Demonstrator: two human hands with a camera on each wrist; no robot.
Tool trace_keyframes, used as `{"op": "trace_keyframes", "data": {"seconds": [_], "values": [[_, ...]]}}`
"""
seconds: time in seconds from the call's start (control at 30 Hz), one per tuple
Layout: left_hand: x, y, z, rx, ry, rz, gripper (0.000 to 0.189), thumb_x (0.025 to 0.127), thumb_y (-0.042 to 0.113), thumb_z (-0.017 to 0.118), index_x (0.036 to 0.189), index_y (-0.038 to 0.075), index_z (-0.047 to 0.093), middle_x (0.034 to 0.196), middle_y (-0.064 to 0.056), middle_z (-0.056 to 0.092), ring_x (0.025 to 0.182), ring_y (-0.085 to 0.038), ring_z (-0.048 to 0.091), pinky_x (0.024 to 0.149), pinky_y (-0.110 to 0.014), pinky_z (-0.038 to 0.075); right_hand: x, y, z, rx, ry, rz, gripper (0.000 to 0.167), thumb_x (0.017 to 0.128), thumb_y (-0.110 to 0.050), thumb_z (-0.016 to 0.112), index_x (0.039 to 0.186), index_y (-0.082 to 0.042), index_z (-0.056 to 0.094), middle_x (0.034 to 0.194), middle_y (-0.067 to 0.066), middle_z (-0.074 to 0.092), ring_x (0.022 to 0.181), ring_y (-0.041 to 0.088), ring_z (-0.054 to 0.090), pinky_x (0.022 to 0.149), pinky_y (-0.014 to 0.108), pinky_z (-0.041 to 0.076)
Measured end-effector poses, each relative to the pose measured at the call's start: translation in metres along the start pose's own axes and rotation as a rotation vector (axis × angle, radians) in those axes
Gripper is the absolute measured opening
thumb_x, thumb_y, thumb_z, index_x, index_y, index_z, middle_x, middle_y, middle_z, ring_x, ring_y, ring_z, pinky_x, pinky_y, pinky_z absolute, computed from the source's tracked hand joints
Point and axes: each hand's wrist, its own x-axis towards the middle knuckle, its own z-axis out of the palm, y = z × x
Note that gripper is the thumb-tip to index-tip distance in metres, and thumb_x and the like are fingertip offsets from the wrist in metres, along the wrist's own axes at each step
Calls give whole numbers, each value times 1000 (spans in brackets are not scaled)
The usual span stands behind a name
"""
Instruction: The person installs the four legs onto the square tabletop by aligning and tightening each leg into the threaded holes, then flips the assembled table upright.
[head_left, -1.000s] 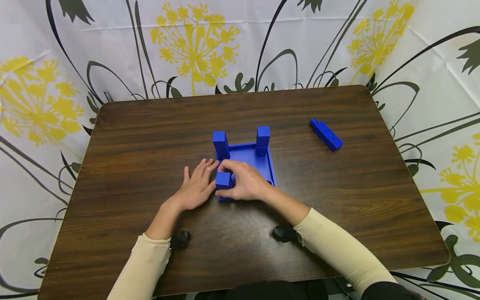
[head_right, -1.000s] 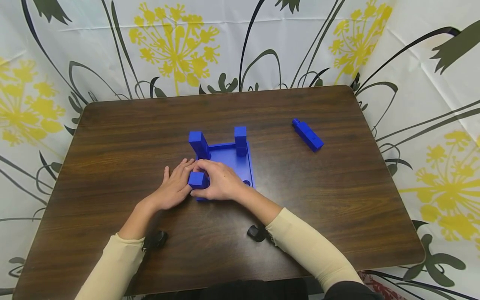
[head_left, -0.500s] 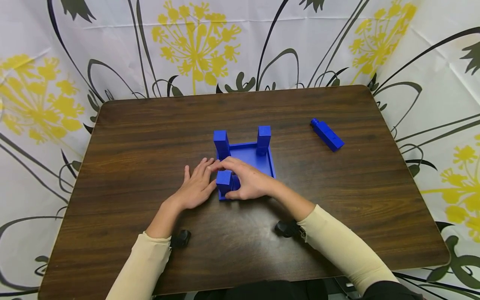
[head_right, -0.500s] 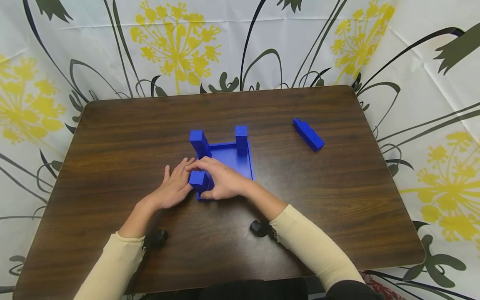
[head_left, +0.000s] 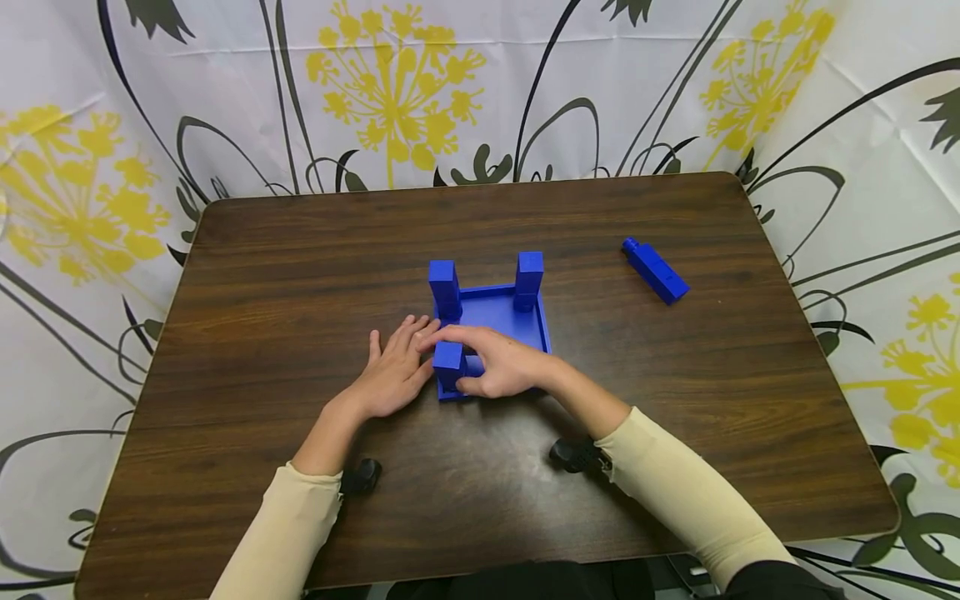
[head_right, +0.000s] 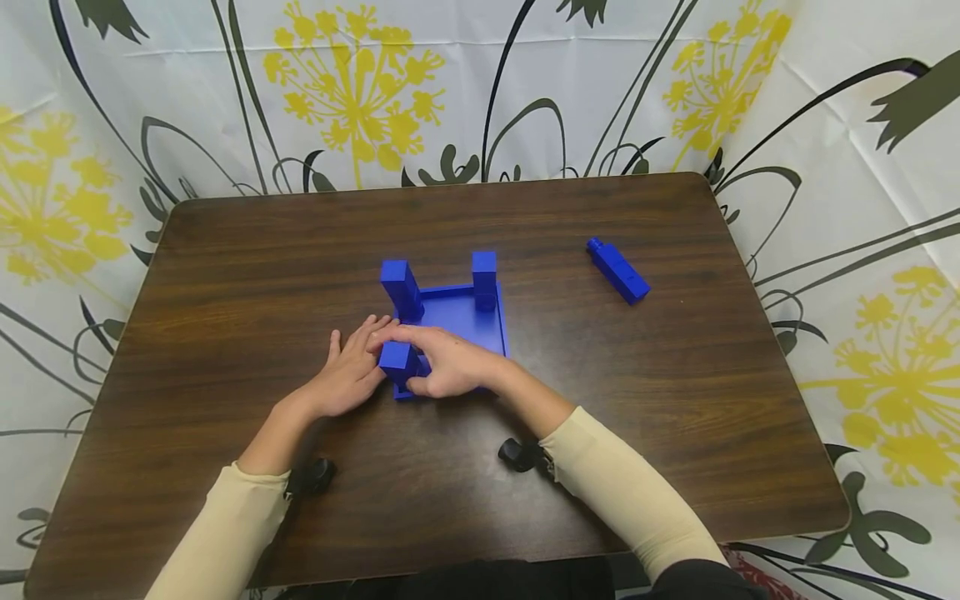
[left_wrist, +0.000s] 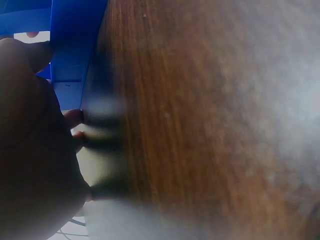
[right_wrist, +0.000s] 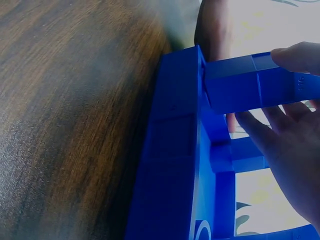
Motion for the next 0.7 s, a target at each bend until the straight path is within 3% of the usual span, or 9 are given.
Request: {"op": "trace_keyframes", "data": {"seconds": [0.2, 0.53, 0.7], "values": [[0, -2, 3, 4, 37, 26, 60, 103, 27, 39, 157, 16, 16, 161, -14, 14, 148, -35, 2, 103, -74, -8, 0, 1, 0, 14, -11, 24, 58, 85, 0, 70, 139, -11, 51, 140, 4, 52, 133, 14, 43, 105, 37, 39], [-1, -1, 2, -3, 22, 29, 60, 104, 28, 38, 158, 16, 14, 161, -14, 12, 149, -34, 0, 103, -74, -8, 0, 4, 1, 116, -14, -3, 53, 86, 2, 71, 135, -1, 52, 135, 15, 55, 126, 15, 51, 102, 32, 42], [0, -5, 5, -3, 8, 20, 61, 104, 28, 36, 158, 19, 10, 162, -10, 8, 149, -31, -3, 104, -72, -11, 1, 4, 2, 87, 13, 0, 50, 85, 0, 73, 132, 2, 54, 133, 16, 57, 122, 17, 53, 98, 28, 45]]}}
